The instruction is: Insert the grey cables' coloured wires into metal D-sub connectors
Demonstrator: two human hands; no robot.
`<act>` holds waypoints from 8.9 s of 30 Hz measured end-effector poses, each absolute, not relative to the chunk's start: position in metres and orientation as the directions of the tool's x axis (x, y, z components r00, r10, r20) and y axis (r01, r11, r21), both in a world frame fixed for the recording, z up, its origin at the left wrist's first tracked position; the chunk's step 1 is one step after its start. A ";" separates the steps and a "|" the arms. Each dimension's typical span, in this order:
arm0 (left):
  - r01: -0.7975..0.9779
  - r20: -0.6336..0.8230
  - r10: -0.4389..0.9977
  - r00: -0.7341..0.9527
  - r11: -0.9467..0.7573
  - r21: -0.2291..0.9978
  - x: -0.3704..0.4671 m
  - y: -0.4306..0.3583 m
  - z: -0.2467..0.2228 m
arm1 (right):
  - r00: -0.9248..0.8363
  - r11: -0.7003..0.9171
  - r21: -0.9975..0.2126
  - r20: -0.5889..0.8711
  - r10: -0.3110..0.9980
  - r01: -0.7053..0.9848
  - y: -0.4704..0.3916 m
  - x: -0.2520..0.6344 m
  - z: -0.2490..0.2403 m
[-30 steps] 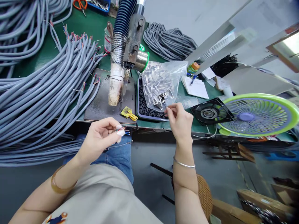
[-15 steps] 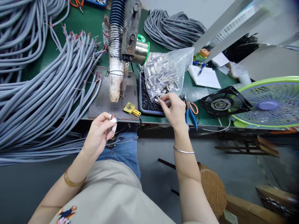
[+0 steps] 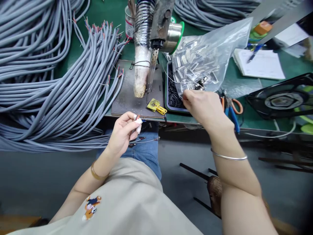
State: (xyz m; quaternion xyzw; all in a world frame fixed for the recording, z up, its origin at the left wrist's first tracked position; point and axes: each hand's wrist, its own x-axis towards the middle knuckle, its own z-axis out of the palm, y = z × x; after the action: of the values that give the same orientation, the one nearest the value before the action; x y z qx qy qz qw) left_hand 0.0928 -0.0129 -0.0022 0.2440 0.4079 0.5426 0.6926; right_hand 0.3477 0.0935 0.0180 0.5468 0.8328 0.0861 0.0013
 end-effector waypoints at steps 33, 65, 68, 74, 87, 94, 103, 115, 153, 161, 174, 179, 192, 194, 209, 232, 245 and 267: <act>-0.481 -0.199 0.969 0.147 0.246 0.842 0.101 0.002 -0.026 | 0.111 0.532 -0.648 0.685 0.720 0.546 0.001 0.261 -0.037; -0.434 -0.132 0.987 -0.090 0.081 0.897 0.106 0.023 -0.038 | 0.051 0.490 -0.799 0.538 0.841 0.349 0.016 0.247 -0.052; -0.423 -0.138 0.988 -0.070 0.096 0.901 0.105 0.023 -0.037 | 0.069 0.468 -0.820 0.515 0.854 0.329 0.017 0.249 -0.051; -0.404 -0.140 0.990 -0.036 0.114 0.908 0.105 0.025 -0.036 | 0.073 0.473 -0.815 0.523 0.849 0.335 0.019 0.252 -0.050; -0.376 -0.121 0.992 -0.040 0.097 0.922 0.105 0.030 -0.031 | 0.038 0.520 -0.753 0.582 0.812 0.403 0.027 0.253 -0.046; -0.358 -0.104 0.994 -0.041 0.082 0.930 0.105 0.033 -0.032 | 0.028 0.540 -0.729 0.606 0.795 0.421 0.031 0.251 -0.043; -0.357 -0.049 0.997 -0.054 0.026 0.934 0.104 0.034 -0.028 | 0.020 0.560 -0.732 0.615 0.788 0.388 0.035 0.251 -0.041; -0.347 -0.138 0.990 -0.028 0.120 0.930 0.102 0.035 -0.028 | -0.023 0.594 -0.665 0.657 0.753 0.453 0.035 0.252 -0.039; -0.402 -0.134 0.990 -0.030 0.111 0.909 0.103 0.036 -0.027 | -0.011 0.599 -0.657 0.670 0.742 0.458 0.035 0.250 -0.034; -0.407 -0.179 0.983 -0.035 0.150 0.901 0.104 0.036 -0.025 | -0.015 0.599 -0.661 0.666 0.746 0.451 0.035 0.251 -0.037; -0.418 -0.203 0.979 -0.021 0.176 0.891 0.103 0.035 -0.018 | 0.015 0.595 -0.666 0.672 0.741 0.449 0.034 0.248 -0.031; -0.410 -0.216 0.976 -0.027 0.186 0.893 0.104 0.034 -0.020 | -0.012 0.598 -0.651 0.672 0.740 0.467 0.033 0.250 -0.034; -0.413 -0.193 0.981 -0.008 0.172 0.894 0.103 0.032 -0.027 | -0.001 0.586 -0.671 0.657 0.754 0.454 0.030 0.251 -0.038; -0.409 -0.176 0.984 -0.002 0.160 0.898 0.102 0.030 -0.028 | 0.023 0.567 -0.701 0.637 0.770 0.432 0.029 0.251 -0.038; -0.384 -0.082 0.989 -0.123 0.029 0.923 0.107 0.028 -0.030 | 0.016 0.542 -0.735 0.599 0.800 0.406 0.028 0.249 -0.039; -0.305 -0.047 0.989 -0.139 0.002 0.952 0.108 0.033 -0.022 | -0.093 0.633 -0.513 0.730 0.677 0.579 0.030 0.250 -0.039; -0.352 -0.160 0.987 -0.033 0.138 0.926 0.103 0.024 -0.023 | 0.009 0.528 -0.716 0.597 0.802 0.457 0.027 0.252 -0.035; -0.244 0.066 0.970 -0.235 -0.124 0.962 0.111 0.030 -0.028 | -0.105 0.617 -0.521 0.708 0.698 0.590 0.031 0.246 -0.038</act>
State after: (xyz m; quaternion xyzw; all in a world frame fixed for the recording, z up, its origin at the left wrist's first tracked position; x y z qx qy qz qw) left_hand 0.1114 0.0298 -0.0284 0.3950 0.4596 0.6372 0.4761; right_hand 0.2461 0.0311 -0.0376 0.4343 0.7413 -0.0533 -0.5089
